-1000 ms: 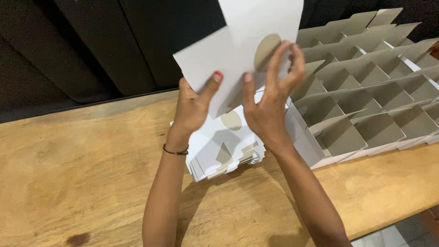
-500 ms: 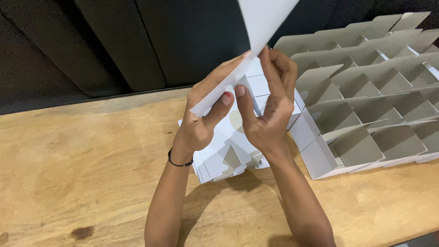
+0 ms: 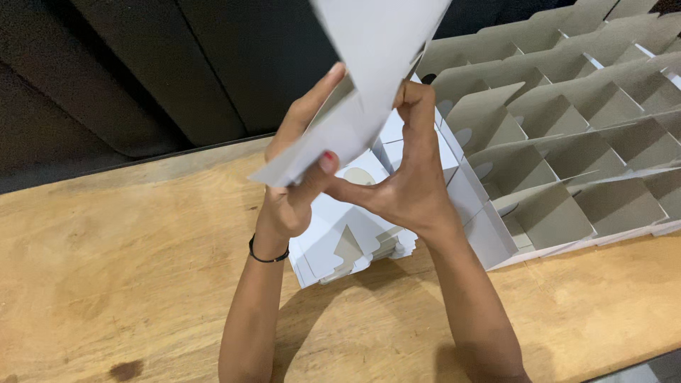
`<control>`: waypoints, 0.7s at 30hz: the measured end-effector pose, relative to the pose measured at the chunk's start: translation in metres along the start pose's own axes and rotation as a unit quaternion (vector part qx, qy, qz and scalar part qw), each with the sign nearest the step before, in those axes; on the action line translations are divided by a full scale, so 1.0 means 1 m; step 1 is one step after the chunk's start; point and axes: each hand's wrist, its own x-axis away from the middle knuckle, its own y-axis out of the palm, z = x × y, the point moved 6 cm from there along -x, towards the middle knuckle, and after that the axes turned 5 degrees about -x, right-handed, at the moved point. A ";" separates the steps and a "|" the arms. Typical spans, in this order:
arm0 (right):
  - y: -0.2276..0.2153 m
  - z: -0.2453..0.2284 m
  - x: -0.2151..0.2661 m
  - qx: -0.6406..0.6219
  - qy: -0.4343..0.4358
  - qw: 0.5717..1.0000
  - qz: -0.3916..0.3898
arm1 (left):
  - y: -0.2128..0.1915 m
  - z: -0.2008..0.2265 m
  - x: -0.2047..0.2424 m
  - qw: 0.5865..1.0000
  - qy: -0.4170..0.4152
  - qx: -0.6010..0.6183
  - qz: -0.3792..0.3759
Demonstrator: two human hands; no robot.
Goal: The person folds a flat white cardboard sheet into a small box shape by hand. They fold the side flaps up, tuck the tabs into slots to secure the sides, and then fold the top flaps inward to close the box. The person repeats this process with another sheet, folding and assembling the box on a wooden table.
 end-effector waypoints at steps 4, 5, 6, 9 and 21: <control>-0.009 0.004 -0.002 0.016 0.033 0.998 -0.044 | 0.014 0.000 -0.003 0.991 0.027 0.118 -0.058; -0.009 0.008 -0.002 -0.016 0.034 0.997 -0.062 | 0.018 0.002 -0.003 0.990 0.036 0.097 -0.092; -0.010 0.012 -0.002 -0.047 0.035 0.995 -0.080 | 0.021 0.004 -0.004 0.988 0.044 0.076 -0.126; -0.007 0.008 -0.005 -0.131 0.030 0.988 -0.082 | 0.024 0.001 -0.002 0.988 0.021 0.051 -0.143; -0.008 -0.010 -0.008 -0.082 -0.042 0.974 -0.209 | -0.008 -0.015 0.010 0.973 0.099 0.032 -0.207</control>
